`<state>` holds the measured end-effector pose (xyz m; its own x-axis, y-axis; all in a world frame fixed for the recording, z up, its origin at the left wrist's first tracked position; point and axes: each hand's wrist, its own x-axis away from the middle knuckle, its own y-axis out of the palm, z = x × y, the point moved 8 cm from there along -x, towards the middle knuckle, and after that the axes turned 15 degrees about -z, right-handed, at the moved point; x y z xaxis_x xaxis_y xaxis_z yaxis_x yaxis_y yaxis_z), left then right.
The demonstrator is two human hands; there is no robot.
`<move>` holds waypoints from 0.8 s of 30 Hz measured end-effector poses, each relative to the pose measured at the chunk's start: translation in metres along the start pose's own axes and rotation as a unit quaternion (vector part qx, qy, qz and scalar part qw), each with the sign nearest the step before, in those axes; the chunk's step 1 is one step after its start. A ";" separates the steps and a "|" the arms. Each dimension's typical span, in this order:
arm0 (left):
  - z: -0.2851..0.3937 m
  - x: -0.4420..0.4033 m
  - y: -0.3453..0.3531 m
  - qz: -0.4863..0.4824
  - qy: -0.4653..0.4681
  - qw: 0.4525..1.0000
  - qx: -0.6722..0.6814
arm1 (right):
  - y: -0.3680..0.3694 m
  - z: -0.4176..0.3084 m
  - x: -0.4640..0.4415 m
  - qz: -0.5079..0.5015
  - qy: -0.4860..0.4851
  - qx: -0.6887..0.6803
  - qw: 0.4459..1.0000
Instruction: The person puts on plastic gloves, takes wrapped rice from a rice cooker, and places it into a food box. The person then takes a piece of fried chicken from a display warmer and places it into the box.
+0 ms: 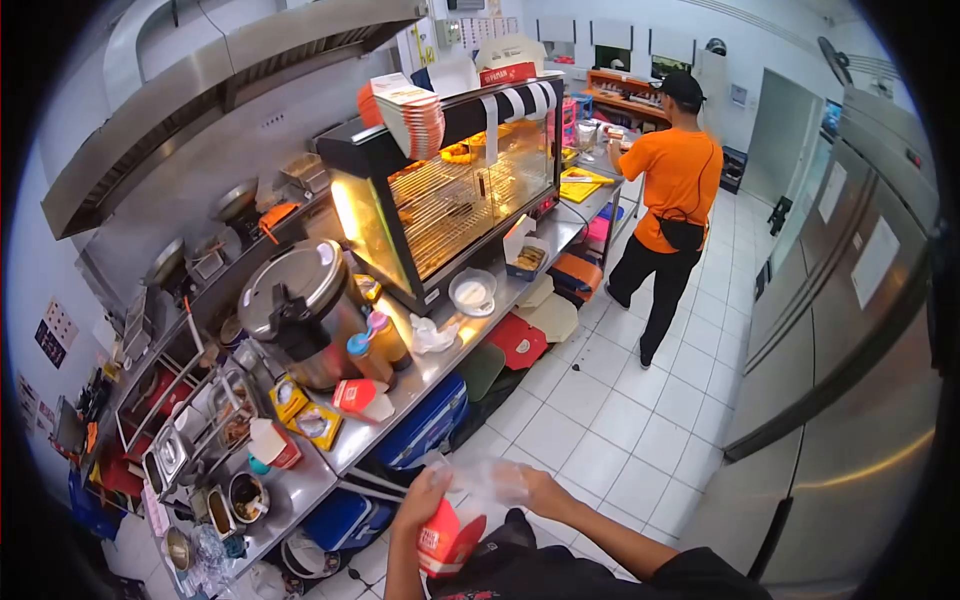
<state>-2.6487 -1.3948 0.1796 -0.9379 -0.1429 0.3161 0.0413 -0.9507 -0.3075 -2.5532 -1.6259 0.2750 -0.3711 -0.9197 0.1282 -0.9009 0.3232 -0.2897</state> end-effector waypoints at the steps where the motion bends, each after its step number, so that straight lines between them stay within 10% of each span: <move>1: 0.061 -0.020 -0.004 0.033 0.008 0.999 -0.022 | -0.030 0.039 -0.019 0.033 -0.074 -0.016 0.997; 4: 0.146 -0.106 0.001 0.060 -0.029 0.998 0.015 | -0.119 0.124 -0.055 0.054 0.037 -0.334 0.940; 5: 0.159 -0.143 0.009 0.065 0.014 0.997 0.030 | -0.147 0.119 -0.063 0.066 -0.047 -0.568 0.819; 9: 0.216 -0.287 0.075 -0.075 0.058 0.989 -0.113 | -0.273 0.190 -0.096 0.042 -0.156 -0.811 0.562; 11: 0.250 -0.359 0.113 -0.149 0.039 0.969 -0.192 | -0.342 0.226 -0.119 0.059 -0.151 -0.758 0.632; 19: 0.347 -0.616 0.162 0.048 0.041 0.959 -0.274 | -0.606 0.256 -0.253 0.025 -0.148 -0.597 0.788; 24: 0.393 -0.695 0.158 0.125 0.039 0.956 -0.262 | -0.673 0.281 -0.303 -0.005 -0.082 -0.624 0.777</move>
<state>-1.8551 -1.5542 0.2639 -0.9452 -0.3069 0.1119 0.1087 -0.6187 -0.7781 -1.7718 -1.6272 0.1649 -0.4219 -0.9062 -0.0280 -0.4571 0.1860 0.8697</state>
